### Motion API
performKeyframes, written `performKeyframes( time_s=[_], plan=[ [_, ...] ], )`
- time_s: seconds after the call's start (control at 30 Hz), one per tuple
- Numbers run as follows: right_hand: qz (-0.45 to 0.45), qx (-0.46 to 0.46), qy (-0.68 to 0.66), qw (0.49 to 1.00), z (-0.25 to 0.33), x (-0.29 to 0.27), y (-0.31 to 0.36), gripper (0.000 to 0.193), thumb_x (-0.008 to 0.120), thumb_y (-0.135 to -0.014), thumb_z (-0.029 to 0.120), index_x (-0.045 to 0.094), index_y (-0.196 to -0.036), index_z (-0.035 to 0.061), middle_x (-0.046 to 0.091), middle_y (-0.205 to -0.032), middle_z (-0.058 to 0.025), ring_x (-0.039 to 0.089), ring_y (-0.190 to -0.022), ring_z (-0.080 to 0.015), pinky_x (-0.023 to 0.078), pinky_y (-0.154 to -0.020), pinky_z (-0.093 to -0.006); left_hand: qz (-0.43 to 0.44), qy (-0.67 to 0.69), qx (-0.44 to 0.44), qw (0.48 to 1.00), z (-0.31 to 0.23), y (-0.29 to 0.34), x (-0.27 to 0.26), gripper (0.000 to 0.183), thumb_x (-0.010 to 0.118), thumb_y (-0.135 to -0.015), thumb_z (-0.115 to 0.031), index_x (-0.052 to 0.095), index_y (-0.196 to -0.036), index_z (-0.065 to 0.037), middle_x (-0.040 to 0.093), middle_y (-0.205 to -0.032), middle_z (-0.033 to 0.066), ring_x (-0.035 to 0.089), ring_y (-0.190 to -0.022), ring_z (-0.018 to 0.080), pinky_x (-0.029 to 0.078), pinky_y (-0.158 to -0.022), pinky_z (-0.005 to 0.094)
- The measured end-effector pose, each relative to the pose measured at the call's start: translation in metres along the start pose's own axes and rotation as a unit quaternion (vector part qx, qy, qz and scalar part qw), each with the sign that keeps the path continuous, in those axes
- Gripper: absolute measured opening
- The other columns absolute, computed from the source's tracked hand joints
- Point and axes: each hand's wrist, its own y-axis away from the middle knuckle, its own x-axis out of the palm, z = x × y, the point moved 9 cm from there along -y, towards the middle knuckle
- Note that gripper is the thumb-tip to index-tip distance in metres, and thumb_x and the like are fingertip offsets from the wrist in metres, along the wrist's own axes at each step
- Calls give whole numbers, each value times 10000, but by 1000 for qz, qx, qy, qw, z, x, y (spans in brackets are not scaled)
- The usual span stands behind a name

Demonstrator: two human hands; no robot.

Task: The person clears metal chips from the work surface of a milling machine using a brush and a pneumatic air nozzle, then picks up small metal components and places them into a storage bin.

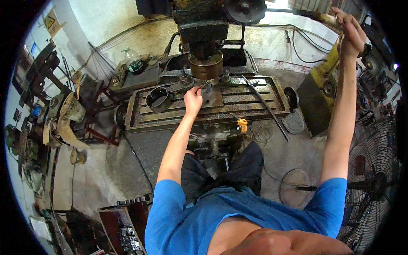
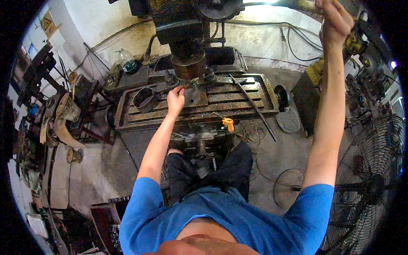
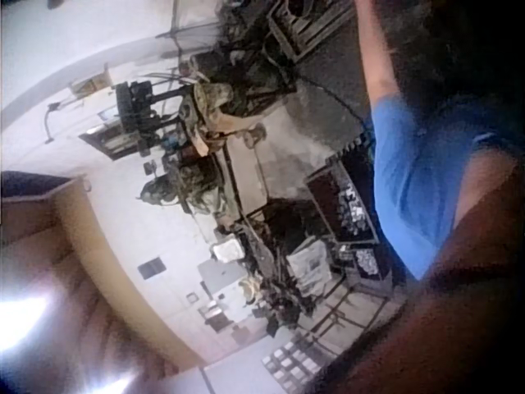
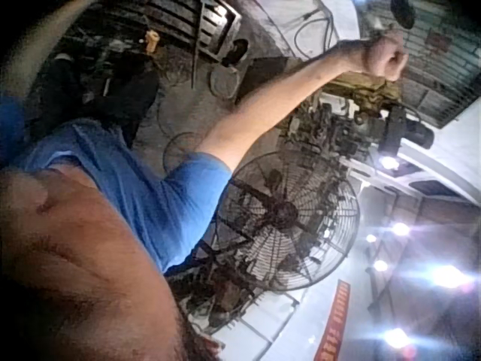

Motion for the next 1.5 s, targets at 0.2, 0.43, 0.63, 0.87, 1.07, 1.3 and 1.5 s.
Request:
performKeyframes(
  time_s=[0.2,0.43,0.63,0.87,1.07,1.3,1.5],
  plan=[
    [-145,186,-375,897,-49,7,-30,264,471,-797,-11,331,-584,58,306,-488,-11,202,-408,-92,154,-404,-267,-20,-50,-67,996,-4,5,-15,184,548,-773,-114,644,-913,-41,624,-805,187,597,-785,357,466,-700,406],
    [-167,114,131,971,52,-16,38,307,444,-812,3,486,-1108,-68,543,-1078,-180,511,-1036,-281,395,-907,-383,15,-57,31,998,-1,14,-74,198,560,-793,-150,627,-924,-18,618,-806,192,608,-754,323,471,-655,373],
    [55,437,-118,890,81,100,285,327,576,-667,129,572,-948,-36,598,-841,-77,566,-784,-142,447,-693,-257,-114,-226,64,965,6,5,-157,190,520,-812,-154,626,-938,-59,600,-790,176,586,-722,351,466,-621,422],
    [118,776,-146,602,40,207,558,309,612,-643,164,589,-871,-44,553,-703,-48,515,-655,-147,407,-598,-309,126,-481,47,866,35,1,-135,294,535,-807,-329,606,-944,-79,614,-643,138,615,-618,311,475,-526,431],
    [100,756,-87,641,42,237,603,172,597,-668,158,591,-761,13,527,-658,-2,460,-546,-105,344,-488,-269,87,-434,18,896,29,5,-164,383,523,-802,-413,589,-1054,-132,616,-682,154,606,-663,323,475,-585,422],
    [4,643,-237,728,63,201,440,385,558,-597,109,546,-963,-12,525,-606,-24,495,-534,-108,393,-482,-228,-7,-336,-97,937,68,68,-313,331,589,-785,-298,614,-1031,-77,628,-832,172,615,-800,300,477,-691,379],
    [498,394,160,756,89,241,337,418,574,-565,213,573,-928,6,590,-698,-176,597,-662,-301,478,-646,-355,-79,-198,-193,958,134,138,-417,314,583,-819,-228,598,-1013,19,624,-667,110,567,-523,136,436,-469,273]
  ],
)
